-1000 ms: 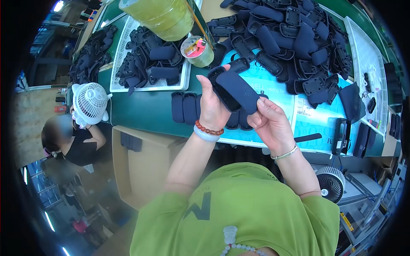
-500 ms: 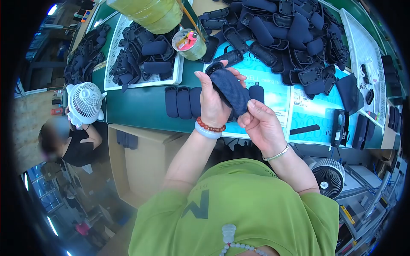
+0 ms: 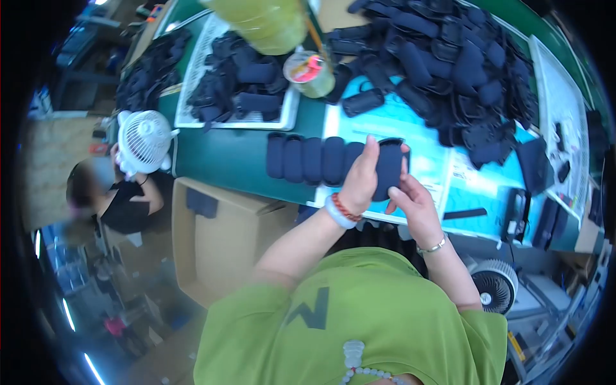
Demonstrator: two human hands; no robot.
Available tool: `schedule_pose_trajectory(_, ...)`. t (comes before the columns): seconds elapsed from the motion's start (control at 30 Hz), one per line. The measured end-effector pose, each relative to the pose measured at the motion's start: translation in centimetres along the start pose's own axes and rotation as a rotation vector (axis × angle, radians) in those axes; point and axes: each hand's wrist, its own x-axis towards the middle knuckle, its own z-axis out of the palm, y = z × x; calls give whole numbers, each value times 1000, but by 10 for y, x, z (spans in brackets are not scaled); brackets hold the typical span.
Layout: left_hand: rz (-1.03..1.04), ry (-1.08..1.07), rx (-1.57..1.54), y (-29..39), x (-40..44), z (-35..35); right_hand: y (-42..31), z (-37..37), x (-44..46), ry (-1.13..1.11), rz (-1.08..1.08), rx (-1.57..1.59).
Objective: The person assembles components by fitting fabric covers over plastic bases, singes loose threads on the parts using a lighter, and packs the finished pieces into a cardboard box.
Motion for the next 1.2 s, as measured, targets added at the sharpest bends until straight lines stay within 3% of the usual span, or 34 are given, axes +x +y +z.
schedule_pose_trajectory(0.1,-36,10,176,-10,-15,4,-11,-9,-11,-9,107,-36)
schedule_pose_trajectory(0.13,-41,44,119,-10,-17,7,-4,-17,-10,-33,135,-146)
schedule_pose_trajectory(0.17,-39,88,66,-10,-20,10,-1,-16,-16,0,94,-35)
schedule_pose_trajectory(0.27,136,199,277,-28,-31,6,18,-26,-18,69,48,-159)
schedule_pose_trajectory(0.43,64,38,643,-48,-32,-12,26,-49,-33,136,83,-435)
schedule_pose_trajectory(0.5,86,24,897,-51,-22,-12,38,-76,-29,287,-86,-542)
schedule_pose_trajectory(0.53,258,58,960,-54,-17,-13,26,-84,-26,371,9,-525)
schedule_pose_trajectory(0.63,379,66,1135,-39,-1,-24,26,-115,-1,514,102,-651)
schedule_pose_trajectory(0.77,531,241,1301,-14,49,-59,37,-113,34,395,20,-954)
schedule_pose_trajectory(0.83,699,213,1500,4,84,-68,32,-107,38,358,-3,-1257)
schedule_pose_trajectory(0.9,571,254,1763,14,115,-66,21,-103,30,448,-162,-1429)
schedule_pose_trajectory(1.0,476,268,2072,15,142,-69,0,-121,24,537,-230,-1444)
schedule_pose_trajectory(1.13,481,200,2125,9,161,-83,-26,-170,30,735,-608,-1716)
schedule_pose_trajectory(1.2,476,184,1906,1,167,-96,-42,-188,41,742,-697,-1848)
